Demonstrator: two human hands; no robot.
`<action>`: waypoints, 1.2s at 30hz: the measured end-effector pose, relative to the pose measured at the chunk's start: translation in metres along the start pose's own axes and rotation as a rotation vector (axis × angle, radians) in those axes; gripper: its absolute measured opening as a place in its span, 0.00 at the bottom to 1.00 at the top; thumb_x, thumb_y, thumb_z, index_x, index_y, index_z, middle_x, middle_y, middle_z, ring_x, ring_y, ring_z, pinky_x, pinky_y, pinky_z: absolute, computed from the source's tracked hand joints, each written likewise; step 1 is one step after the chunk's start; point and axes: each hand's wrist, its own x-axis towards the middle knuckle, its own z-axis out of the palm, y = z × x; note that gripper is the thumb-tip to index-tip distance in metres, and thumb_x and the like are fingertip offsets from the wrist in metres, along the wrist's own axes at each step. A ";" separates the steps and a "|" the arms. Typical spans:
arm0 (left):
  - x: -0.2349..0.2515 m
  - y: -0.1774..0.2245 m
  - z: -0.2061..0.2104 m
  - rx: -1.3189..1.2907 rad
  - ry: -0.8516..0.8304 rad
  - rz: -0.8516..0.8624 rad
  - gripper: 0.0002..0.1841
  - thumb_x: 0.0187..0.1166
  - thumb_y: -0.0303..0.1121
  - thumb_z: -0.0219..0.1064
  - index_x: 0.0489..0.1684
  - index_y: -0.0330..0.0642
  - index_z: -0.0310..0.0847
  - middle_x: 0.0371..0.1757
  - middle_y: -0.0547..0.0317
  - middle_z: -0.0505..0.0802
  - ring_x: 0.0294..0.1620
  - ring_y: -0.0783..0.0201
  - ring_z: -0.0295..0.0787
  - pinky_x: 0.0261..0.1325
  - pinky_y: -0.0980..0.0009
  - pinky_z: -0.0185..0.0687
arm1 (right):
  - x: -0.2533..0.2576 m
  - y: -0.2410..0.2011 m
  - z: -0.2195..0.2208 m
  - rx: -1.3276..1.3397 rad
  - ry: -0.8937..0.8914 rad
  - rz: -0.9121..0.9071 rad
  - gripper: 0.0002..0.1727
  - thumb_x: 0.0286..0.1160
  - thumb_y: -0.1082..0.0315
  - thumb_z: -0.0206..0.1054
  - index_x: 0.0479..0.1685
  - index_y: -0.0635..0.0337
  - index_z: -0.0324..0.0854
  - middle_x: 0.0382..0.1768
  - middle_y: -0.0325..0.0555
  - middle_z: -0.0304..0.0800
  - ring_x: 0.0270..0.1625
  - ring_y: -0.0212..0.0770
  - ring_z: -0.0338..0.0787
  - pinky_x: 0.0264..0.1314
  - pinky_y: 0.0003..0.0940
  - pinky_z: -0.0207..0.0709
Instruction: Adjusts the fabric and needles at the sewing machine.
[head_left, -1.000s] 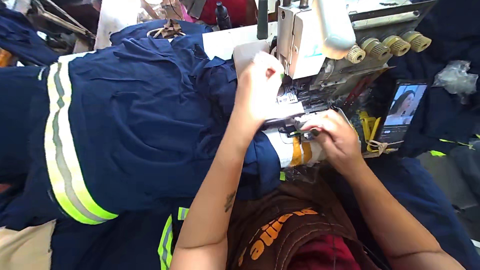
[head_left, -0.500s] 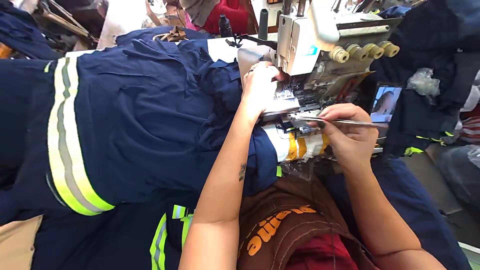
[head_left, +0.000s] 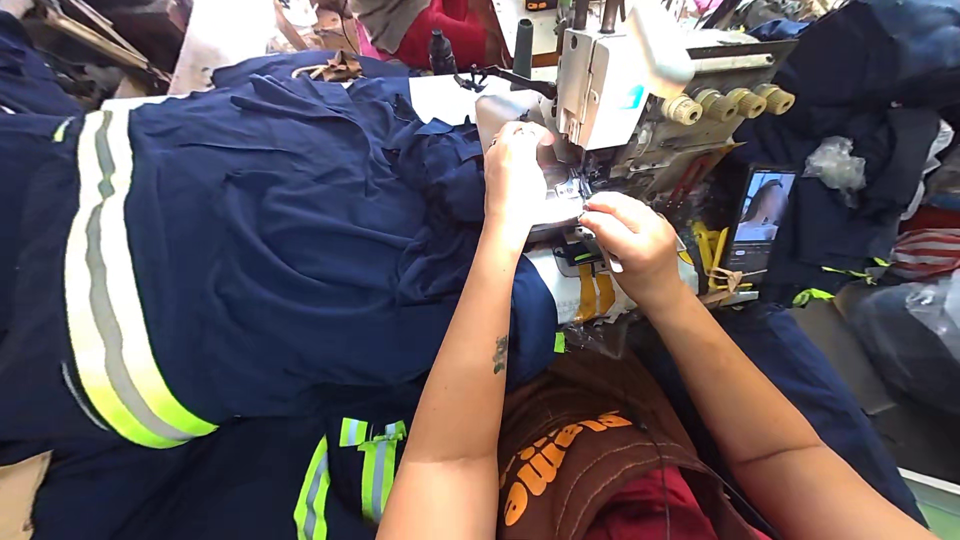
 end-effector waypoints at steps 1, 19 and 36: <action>0.000 0.000 -0.001 -0.018 0.013 -0.005 0.18 0.74 0.14 0.58 0.52 0.39 0.91 0.62 0.46 0.91 0.68 0.51 0.87 0.74 0.57 0.77 | 0.001 0.001 0.001 -0.014 -0.007 0.001 0.09 0.74 0.81 0.67 0.41 0.64 0.92 0.50 0.58 0.95 0.59 0.53 0.94 0.64 0.41 0.86; 0.007 -0.017 -0.017 -0.304 -0.183 0.091 0.18 0.70 0.15 0.67 0.56 0.38 0.90 0.66 0.47 0.89 0.73 0.59 0.82 0.76 0.67 0.75 | 0.011 0.015 0.032 0.139 0.126 0.028 0.09 0.72 0.84 0.66 0.36 0.68 0.92 0.49 0.65 0.93 0.61 0.53 0.93 0.68 0.37 0.83; 0.017 0.006 -0.002 0.094 -0.311 -0.049 0.08 0.76 0.33 0.69 0.45 0.45 0.93 0.64 0.55 0.92 0.80 0.52 0.75 0.81 0.38 0.57 | 0.013 0.011 0.036 0.434 0.309 0.124 0.06 0.71 0.84 0.68 0.35 0.70 0.90 0.49 0.62 0.91 0.64 0.47 0.90 0.69 0.34 0.82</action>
